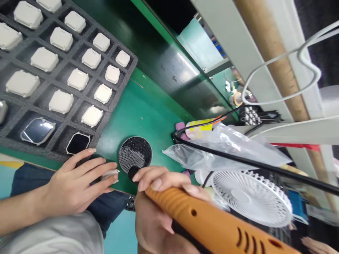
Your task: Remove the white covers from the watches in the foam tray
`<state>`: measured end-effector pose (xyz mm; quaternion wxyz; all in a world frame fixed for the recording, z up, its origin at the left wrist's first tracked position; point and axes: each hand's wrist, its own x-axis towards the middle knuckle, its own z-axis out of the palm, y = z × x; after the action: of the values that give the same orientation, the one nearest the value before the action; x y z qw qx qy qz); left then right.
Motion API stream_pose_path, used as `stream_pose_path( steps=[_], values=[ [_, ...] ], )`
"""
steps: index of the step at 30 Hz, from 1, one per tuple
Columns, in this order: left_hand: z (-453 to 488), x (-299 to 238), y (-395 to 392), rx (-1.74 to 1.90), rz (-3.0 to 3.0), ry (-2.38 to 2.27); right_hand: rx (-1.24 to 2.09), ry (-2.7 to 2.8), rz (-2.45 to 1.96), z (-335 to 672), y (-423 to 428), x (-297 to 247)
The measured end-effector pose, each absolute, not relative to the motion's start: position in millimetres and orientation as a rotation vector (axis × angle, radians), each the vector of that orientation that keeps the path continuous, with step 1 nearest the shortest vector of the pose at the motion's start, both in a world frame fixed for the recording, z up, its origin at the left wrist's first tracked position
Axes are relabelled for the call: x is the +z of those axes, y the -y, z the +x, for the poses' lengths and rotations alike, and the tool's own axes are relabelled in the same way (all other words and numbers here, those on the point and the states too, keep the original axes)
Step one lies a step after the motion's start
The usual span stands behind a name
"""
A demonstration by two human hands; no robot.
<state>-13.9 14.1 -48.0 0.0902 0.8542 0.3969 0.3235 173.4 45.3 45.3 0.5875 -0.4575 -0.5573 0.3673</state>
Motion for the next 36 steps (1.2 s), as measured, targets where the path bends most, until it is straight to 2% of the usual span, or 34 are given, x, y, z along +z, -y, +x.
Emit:
stream_pose_path(
  steps=[5,15,24,29,36],
  values=[
    [-14,-48,-14,0.969,2.531,-1.165,0.872,1.203,-0.951,176,-47,35],
    [-19,-48,-13,0.889,2.561,-1.071,0.865,1.199,-0.996,181,-54,29],
    [-15,-48,-12,0.901,2.551,-1.167,0.915,1.242,-0.971,180,-50,32],
    [-20,-45,-14,0.872,2.537,-1.067,0.718,1.296,-0.895,181,-44,41],
    [-16,-46,-13,0.957,2.516,-1.170,0.860,1.389,-0.823,183,-32,33]
  ],
)
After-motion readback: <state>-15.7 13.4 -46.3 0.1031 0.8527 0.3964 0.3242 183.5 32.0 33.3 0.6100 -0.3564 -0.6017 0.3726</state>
